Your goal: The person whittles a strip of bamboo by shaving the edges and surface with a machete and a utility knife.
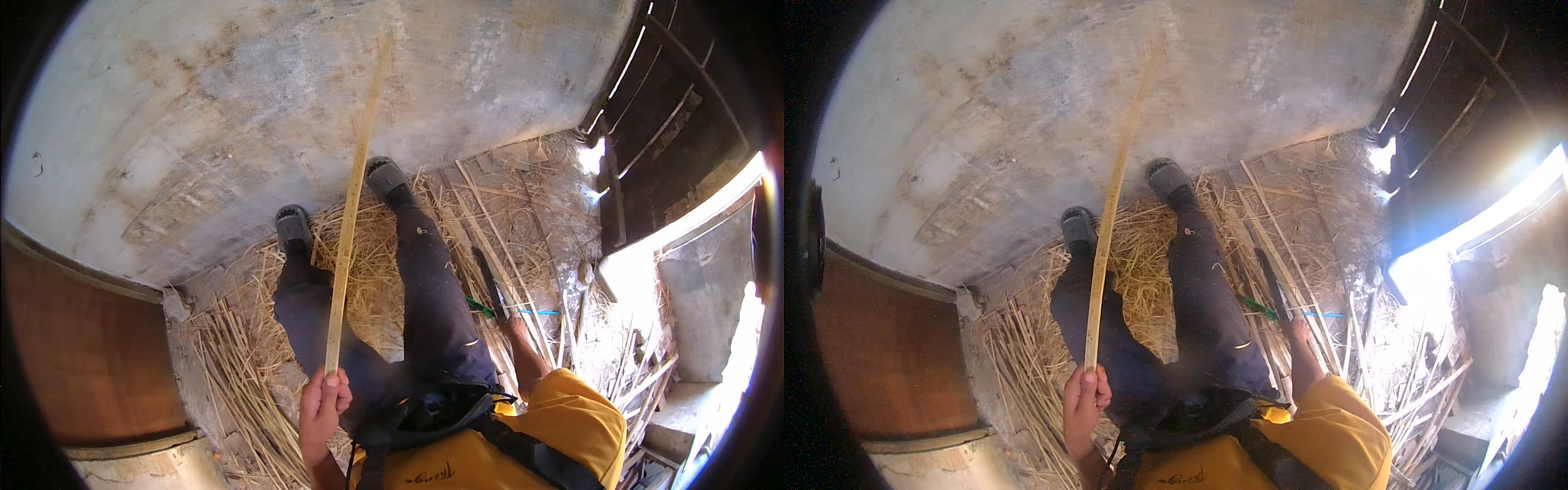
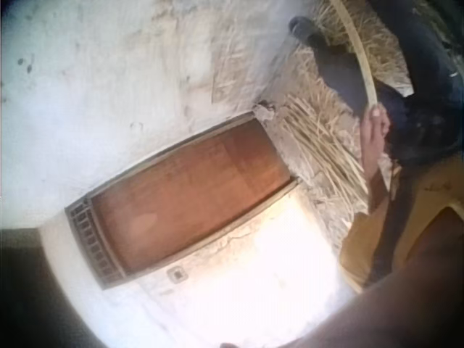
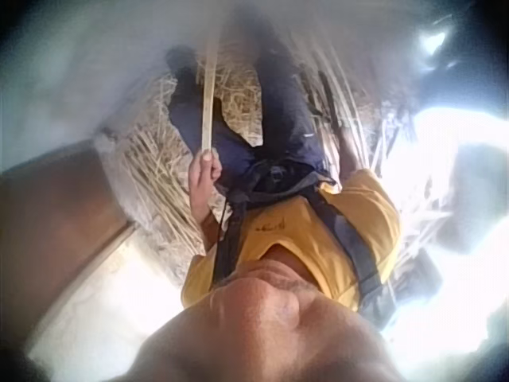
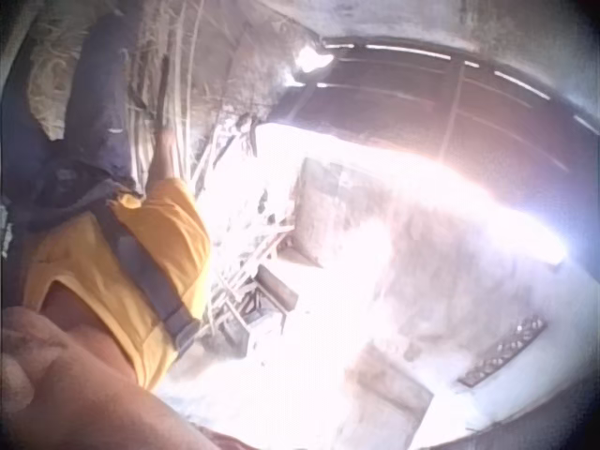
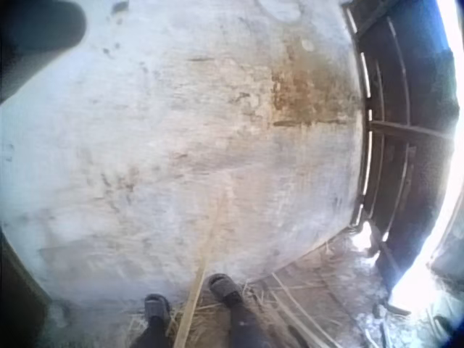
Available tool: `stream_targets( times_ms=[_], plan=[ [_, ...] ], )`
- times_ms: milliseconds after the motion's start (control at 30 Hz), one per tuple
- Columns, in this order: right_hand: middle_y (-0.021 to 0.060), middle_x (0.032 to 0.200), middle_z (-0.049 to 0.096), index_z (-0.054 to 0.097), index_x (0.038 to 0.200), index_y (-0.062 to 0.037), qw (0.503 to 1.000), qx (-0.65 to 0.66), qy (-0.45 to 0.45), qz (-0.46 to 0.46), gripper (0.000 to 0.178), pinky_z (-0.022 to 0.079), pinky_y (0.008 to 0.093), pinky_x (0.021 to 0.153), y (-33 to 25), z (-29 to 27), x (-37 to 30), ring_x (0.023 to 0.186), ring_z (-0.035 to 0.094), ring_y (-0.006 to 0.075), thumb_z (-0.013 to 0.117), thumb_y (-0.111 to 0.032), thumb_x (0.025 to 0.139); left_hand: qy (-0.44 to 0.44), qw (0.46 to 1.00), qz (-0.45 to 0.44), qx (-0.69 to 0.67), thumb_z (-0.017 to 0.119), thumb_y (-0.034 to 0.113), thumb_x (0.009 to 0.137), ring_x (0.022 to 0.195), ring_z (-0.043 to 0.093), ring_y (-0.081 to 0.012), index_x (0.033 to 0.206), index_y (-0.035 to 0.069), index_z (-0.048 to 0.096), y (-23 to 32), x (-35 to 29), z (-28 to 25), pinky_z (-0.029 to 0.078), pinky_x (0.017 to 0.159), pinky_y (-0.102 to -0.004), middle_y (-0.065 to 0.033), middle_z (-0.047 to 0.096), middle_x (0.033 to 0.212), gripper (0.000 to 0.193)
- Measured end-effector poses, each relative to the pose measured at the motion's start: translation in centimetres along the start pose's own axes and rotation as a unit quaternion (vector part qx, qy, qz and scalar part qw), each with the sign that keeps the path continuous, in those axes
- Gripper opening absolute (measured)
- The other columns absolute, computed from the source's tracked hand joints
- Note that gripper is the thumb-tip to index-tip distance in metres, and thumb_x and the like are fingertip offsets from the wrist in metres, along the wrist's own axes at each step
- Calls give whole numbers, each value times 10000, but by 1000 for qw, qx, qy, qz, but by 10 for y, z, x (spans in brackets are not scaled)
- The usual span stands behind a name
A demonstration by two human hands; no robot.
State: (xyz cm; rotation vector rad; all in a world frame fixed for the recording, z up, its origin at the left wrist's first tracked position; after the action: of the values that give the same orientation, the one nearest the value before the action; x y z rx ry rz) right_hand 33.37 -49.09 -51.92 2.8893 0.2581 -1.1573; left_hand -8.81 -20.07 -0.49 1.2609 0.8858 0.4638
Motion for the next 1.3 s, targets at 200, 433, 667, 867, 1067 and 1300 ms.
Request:
stream_targets(
  times_ms=[200, 433, 667, 867, 1067, 1300],
  plan=[
    [286, 1184, 725, 647, 1289, 13, 995, 49, 64, -56, 673, 542, 532, 984, -34, -41, -62, 1119, 702, 449, 648, -542, 909, 41, 997, 29, 62, 446, 260, 1145, 550, 348, -48, 1023, 15, 553, 2, 3, -1, 286, 516, -244, 36, 418, 622, 294],
    [82, 653, 606, 723, 925, 21, 932, 260, 179, -176, 637, 446, 393, 580, 4, -114, -57, 617, 587, 188, 576, -598, 962, 66, 989, 112, 73, 683, 155, 1033, 579, 397, -39, 930, 42, 572, 16, 9, 13, 343, 547, -233, 44, 441, 628, 189],
    [-13, 633, 513, 655, 962, -65, 831, 450, 184, -270, 493, 362, 284, 496, -87, -229, -169, 567, 473, 63, 563, -544, 1026, 95, 975, 91, 178, 766, 175, 968, 629, 362, -44, 806, 91, 507, 21, 8, 18, 309, 550, -250, 60, 407, 674, 316],
    [8, 648, 515, 634, 1048, -24, 744, 360, 296, -479, 509, 385, 333, 503, -194, -305, -293, 573, 467, 107, 667, -529, 996, 105, 975, 118, 158, 783, 198, 959, 621, 363, -44, 784, 90, 502, 23, 9, 17, 304, 545, -250, 59, 406, 663, 348],
    [96, 685, 668, 648, 1105, -100, 685, 115, 216, -686, 436, 507, 427, 550, -264, -293, -396, 576, 654, 335, 765, -474, 913, 111, 963, 125, 210, 812, 294, 947, 616, 389, -58, 807, 76, 528, 22, 6, 11, 350, 542, -253, 49, 429, 664, 384],
    [48, 654, 655, 674, 1053, -127, 624, -15, 176, -761, 453, 525, 396, 526, -263, -251, -457, 546, 653, 279, 784, -519, 854, 179, 926, 274, 190, 832, 271, 875, 735, 534, -112, 937, 30, 643, 7, 8, 9, 448, 664, -290, -29, 581, 814, 312]
  ],
)
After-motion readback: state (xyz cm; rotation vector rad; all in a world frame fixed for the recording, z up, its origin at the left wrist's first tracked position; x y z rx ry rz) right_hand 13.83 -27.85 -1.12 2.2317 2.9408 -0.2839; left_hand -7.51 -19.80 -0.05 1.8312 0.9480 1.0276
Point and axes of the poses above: each hand's wrist, its own x-axis towards the middle knuckle, its own z-axis out of the palm, y = z × x, the point moved 3 cm from there along x, towards the middle knuckle
